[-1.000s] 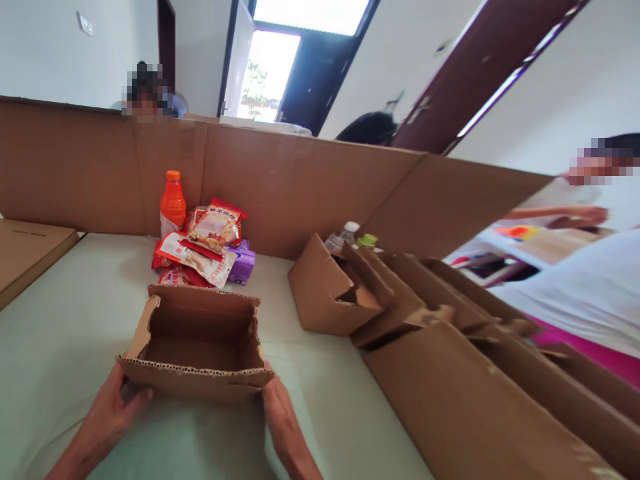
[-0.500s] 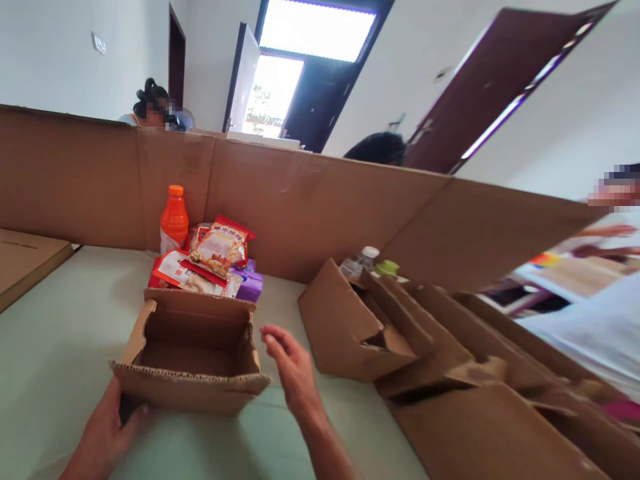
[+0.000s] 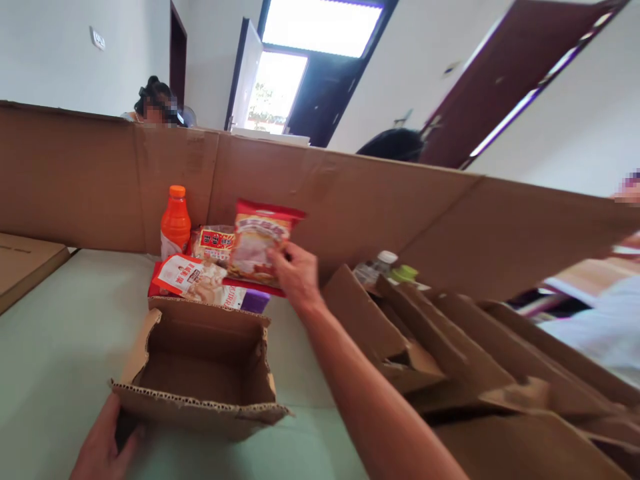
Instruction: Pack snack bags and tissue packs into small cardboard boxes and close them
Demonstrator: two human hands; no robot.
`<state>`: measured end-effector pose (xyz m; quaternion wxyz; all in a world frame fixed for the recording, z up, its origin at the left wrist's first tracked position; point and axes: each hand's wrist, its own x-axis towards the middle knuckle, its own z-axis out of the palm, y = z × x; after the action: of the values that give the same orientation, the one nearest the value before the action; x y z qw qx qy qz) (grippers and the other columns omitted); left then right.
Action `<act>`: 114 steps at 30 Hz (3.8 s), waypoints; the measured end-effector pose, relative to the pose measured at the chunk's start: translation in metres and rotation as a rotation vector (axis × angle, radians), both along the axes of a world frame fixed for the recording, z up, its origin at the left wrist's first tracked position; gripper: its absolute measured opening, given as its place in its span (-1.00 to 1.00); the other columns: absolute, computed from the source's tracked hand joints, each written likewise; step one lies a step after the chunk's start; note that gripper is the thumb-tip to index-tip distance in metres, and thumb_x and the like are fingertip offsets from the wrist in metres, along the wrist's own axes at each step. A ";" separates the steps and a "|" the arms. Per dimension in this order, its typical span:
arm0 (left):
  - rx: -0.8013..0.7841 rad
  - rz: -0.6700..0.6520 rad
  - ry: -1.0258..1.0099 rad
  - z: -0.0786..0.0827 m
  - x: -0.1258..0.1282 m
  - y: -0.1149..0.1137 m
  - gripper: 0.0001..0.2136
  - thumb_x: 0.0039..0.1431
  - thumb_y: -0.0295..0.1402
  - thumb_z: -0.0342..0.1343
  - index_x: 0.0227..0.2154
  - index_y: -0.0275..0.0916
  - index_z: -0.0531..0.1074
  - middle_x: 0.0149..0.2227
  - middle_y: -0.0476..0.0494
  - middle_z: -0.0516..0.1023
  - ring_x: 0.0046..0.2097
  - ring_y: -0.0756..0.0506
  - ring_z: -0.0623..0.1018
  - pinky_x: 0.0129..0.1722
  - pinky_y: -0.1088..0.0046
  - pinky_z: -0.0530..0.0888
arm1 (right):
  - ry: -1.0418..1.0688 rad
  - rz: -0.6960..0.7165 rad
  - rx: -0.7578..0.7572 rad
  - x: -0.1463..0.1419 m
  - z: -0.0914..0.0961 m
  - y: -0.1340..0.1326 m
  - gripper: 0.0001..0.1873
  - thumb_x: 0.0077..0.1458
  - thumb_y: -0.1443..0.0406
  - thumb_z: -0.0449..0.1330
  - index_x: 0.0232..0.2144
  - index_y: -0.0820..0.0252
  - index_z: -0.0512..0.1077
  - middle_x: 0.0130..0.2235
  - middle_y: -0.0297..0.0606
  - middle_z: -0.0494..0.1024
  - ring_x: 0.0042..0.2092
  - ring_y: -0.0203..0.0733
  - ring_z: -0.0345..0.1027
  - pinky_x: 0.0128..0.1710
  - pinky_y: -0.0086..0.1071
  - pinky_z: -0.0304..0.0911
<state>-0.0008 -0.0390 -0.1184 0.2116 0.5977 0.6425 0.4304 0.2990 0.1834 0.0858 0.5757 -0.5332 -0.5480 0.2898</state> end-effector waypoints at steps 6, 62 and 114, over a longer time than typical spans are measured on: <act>-0.054 -0.057 -0.096 0.027 0.003 0.003 -0.47 0.10 -0.26 0.09 0.16 -0.25 0.31 0.08 -0.33 0.52 0.16 -0.36 0.48 0.19 -0.09 0.38 | -0.476 -0.245 -0.098 0.127 0.006 -0.164 -0.66 -0.20 -0.04 0.37 -0.62 0.07 0.51 -0.62 -0.24 0.44 -0.56 -0.16 0.28 -0.58 -0.29 0.17; 0.222 -0.609 0.025 0.088 0.051 -0.114 -0.72 0.19 -0.50 0.17 -0.05 -0.13 0.44 -0.03 -0.24 0.56 0.12 -0.20 0.52 0.06 0.19 0.52 | -0.305 0.247 0.050 0.050 -0.139 -0.363 -0.70 0.17 0.39 0.16 -0.09 0.00 0.53 -0.08 -0.18 0.63 0.00 -0.02 0.51 0.01 -0.05 0.45; -0.542 -0.127 -0.863 0.080 0.065 -0.069 -0.63 -0.10 -0.03 0.31 -0.49 -0.23 0.38 -0.57 0.11 0.39 -0.52 0.06 0.33 -0.49 0.55 0.30 | 0.445 0.336 -0.775 0.011 -0.145 -0.316 -0.53 -0.26 0.09 0.53 -0.30 0.21 0.58 -0.38 -0.24 0.66 -0.40 -0.16 0.50 -0.34 -0.34 0.41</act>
<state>0.0643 -0.1078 -0.0388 0.6306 0.3271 0.5477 0.4420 0.3095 -0.1329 -0.0594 0.3829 -0.5375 -0.3415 0.6693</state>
